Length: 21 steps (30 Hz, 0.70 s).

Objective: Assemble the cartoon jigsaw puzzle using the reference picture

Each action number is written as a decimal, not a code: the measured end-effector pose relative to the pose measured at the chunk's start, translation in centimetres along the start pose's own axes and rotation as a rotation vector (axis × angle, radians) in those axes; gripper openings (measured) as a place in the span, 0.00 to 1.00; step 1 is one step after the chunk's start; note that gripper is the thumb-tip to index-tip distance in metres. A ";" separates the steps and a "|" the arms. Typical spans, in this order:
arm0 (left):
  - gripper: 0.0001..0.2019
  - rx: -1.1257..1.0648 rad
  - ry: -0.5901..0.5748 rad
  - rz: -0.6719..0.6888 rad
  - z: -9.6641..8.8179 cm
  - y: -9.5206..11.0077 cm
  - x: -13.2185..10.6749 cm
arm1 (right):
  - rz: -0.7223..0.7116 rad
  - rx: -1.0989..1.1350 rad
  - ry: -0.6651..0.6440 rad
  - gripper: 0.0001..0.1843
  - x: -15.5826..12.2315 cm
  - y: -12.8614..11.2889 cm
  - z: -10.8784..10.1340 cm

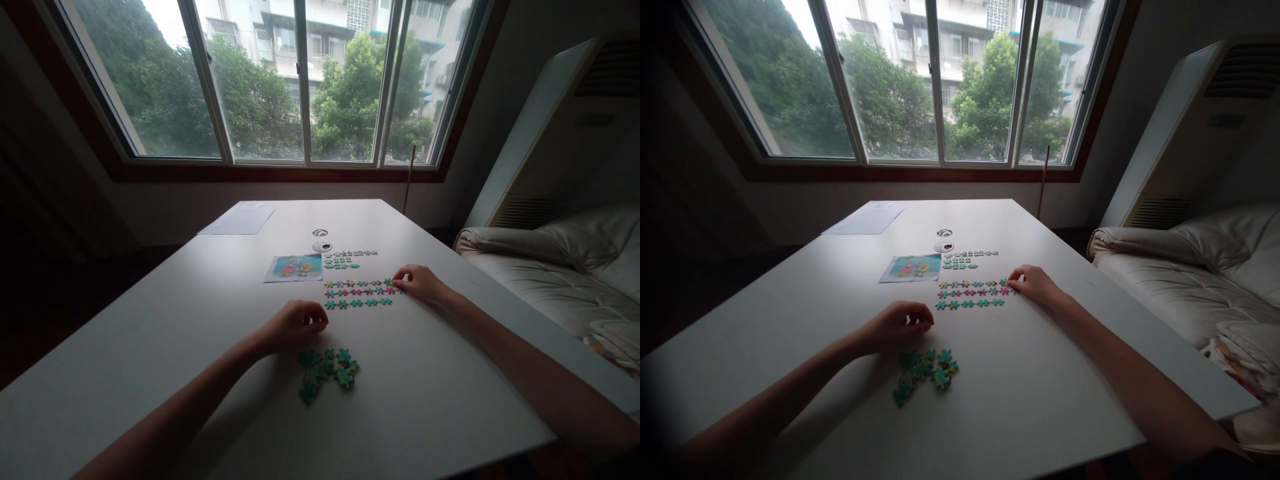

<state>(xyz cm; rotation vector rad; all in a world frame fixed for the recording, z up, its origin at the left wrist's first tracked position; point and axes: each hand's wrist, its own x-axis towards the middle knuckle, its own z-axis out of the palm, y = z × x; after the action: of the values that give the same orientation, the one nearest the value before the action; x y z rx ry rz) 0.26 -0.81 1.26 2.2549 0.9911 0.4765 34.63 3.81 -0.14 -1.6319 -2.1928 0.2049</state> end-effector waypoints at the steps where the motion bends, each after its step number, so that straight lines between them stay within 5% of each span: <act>1: 0.08 0.000 0.001 0.000 0.0 0.0 0.0 | 0.002 -0.001 -0.008 0.13 0.0 0.1 0.0; 9: 0.07 0.007 0.005 0.003 -0.2 0.0 -0.1 | -0.052 0.022 0.047 0.11 -0.4 -0.8 -0.5; 15: 0.07 0.014 0.024 0.002 -0.3 0.1 -0.1 | -0.386 0.250 -0.104 0.09 -2.8 -7.5 0.1; 21: 0.07 0.010 0.031 0.021 -0.2 0.0 -0.1 | -0.649 0.243 -0.278 0.13 -5.4 -12.7 1.5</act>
<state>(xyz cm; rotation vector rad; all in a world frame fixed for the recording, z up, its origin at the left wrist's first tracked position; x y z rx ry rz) 0.05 -0.79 1.40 2.2750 0.9885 0.5180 24.04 -4.99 1.68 -0.7413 -2.6495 0.5040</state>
